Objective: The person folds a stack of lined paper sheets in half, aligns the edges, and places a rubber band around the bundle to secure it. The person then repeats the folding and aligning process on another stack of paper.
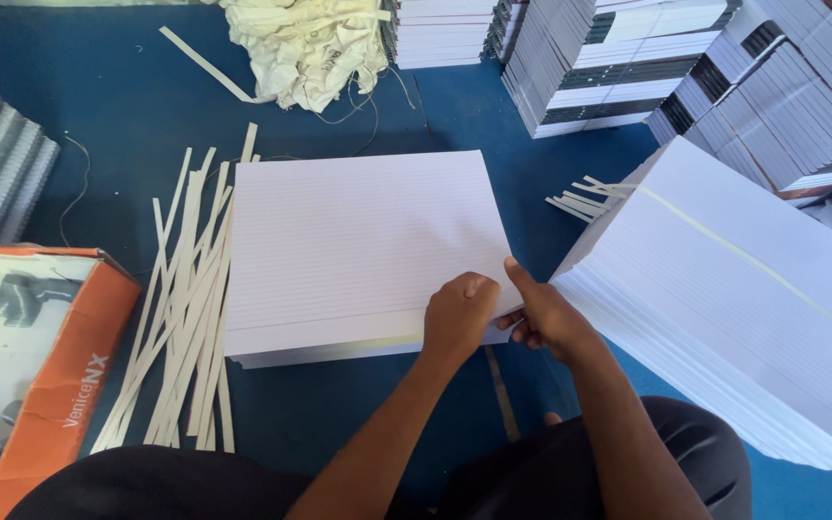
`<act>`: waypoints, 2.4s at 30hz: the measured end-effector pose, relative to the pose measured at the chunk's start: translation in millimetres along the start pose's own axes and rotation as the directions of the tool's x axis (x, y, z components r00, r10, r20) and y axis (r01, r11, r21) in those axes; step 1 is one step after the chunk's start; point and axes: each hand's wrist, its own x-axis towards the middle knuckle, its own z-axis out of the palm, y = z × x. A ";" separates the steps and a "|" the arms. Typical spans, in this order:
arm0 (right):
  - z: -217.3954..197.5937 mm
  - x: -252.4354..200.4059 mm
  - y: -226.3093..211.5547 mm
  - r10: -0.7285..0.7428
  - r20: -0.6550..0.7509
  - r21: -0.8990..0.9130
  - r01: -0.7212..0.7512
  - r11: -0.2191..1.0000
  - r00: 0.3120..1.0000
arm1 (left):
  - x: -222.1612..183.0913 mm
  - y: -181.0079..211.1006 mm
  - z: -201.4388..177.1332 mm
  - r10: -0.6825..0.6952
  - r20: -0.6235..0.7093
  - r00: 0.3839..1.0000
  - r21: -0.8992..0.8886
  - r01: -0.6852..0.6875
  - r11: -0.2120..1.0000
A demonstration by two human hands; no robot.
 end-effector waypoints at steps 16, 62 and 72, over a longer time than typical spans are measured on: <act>-1.2 29.5 27.0 0.028 -0.001 -0.224 -0.028 0.974 1.000 | 36.3 13.5 -19.5 -0.168 0.040 0.985 -0.201 0.173 0.964; -5.0 5.5 -10.0 0.090 -0.132 -0.490 -0.144 0.860 0.987 | 63.0 -10.4 -13.6 0.180 -0.063 0.982 -0.379 -0.190 0.906; 15.5 -15.0 -44.2 -0.083 -0.196 -0.770 -0.101 0.631 0.977 | 78.1 -13.5 -12.7 0.056 -0.009 0.998 -0.481 -0.053 0.875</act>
